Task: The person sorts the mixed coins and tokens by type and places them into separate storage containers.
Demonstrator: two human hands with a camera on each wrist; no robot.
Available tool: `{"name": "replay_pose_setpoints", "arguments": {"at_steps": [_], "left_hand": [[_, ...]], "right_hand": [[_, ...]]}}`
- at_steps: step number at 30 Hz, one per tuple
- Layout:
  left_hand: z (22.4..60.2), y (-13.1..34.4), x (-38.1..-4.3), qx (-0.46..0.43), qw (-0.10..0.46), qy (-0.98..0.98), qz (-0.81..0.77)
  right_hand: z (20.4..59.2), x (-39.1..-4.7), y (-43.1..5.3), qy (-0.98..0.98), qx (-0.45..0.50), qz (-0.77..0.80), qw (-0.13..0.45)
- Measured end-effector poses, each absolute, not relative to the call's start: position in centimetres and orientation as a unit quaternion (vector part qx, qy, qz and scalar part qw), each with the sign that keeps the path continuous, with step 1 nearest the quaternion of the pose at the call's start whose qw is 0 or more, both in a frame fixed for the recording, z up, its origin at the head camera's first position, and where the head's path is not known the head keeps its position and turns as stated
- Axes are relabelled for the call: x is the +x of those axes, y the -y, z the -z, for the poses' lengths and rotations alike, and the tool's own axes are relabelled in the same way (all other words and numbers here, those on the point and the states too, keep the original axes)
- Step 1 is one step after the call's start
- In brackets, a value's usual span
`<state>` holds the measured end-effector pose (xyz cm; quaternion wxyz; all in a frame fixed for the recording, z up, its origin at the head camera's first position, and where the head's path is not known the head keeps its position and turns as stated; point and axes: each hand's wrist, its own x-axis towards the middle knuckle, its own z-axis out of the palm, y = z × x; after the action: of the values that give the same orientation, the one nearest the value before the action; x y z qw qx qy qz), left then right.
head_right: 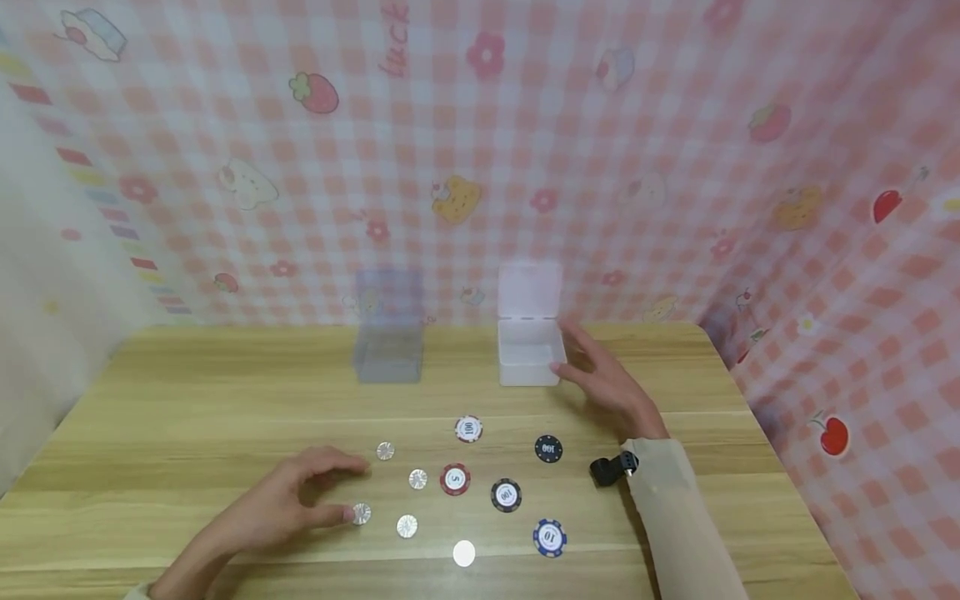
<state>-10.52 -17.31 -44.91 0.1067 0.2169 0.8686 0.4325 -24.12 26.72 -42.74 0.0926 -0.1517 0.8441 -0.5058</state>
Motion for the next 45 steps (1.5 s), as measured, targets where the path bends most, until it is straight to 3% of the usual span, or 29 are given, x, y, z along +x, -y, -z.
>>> {"name": "replay_pose_setpoints", "arguments": {"at_steps": [14, 27, 45], "left_hand": [[45.5, 17.3, -10.6, 0.238, 0.118, -0.875, -0.405], [46.0, 16.6, -9.9, 0.238, 0.110, -0.881, -0.395], [45.8, 16.2, -10.7, 0.227, 0.090, -0.895, -0.373]], "right_hand": [[43.0, -24.1, -26.3, -0.831, -0.135, 0.531, 0.096], [46.3, -25.3, -27.3, -0.829, -0.135, 0.534, 0.093], [45.1, -26.0, -26.8, -0.828, -0.107, 0.542, 0.098]]}}
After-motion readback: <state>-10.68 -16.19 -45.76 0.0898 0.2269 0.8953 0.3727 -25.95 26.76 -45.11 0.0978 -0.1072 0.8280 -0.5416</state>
